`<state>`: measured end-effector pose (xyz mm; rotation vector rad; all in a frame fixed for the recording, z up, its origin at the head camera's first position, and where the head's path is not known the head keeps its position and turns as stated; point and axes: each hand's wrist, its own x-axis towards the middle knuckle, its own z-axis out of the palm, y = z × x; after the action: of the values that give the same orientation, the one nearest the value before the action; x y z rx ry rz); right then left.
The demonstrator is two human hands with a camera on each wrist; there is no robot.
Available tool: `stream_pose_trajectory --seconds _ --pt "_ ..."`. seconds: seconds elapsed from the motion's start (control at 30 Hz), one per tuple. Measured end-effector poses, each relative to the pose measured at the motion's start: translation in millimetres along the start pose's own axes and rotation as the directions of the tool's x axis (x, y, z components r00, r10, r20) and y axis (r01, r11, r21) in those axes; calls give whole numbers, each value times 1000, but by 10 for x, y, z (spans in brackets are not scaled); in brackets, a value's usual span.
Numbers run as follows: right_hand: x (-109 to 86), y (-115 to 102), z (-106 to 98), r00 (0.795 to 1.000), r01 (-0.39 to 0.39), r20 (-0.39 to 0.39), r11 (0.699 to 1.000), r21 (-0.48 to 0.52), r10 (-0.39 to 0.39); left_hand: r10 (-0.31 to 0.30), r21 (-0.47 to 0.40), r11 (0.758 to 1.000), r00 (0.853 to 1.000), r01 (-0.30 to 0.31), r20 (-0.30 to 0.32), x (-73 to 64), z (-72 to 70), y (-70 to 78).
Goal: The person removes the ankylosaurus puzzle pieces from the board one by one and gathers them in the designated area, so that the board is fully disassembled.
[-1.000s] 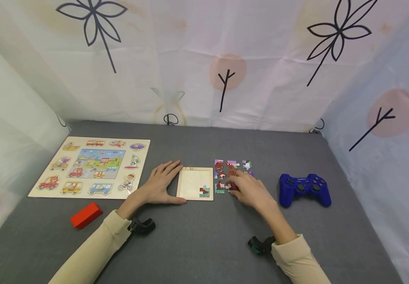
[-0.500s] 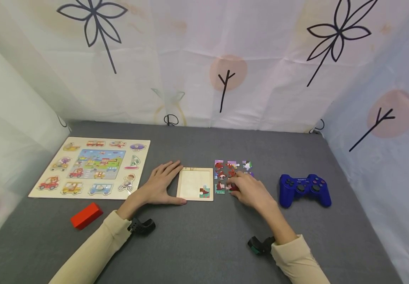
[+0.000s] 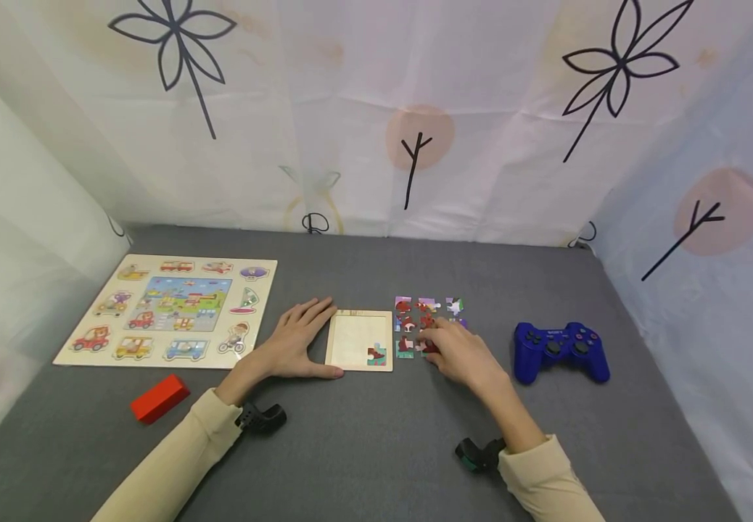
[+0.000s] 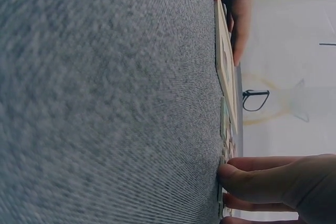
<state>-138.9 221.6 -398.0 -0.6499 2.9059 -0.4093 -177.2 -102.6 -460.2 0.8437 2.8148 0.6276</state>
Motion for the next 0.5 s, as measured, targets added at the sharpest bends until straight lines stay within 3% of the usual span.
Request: stream_pose_trajectory --seconds 0.5 --pt "9 -105 -29 999 11 -51 1000 20 -10 0 -4 1000 1000 0 -4 3 1 -1"
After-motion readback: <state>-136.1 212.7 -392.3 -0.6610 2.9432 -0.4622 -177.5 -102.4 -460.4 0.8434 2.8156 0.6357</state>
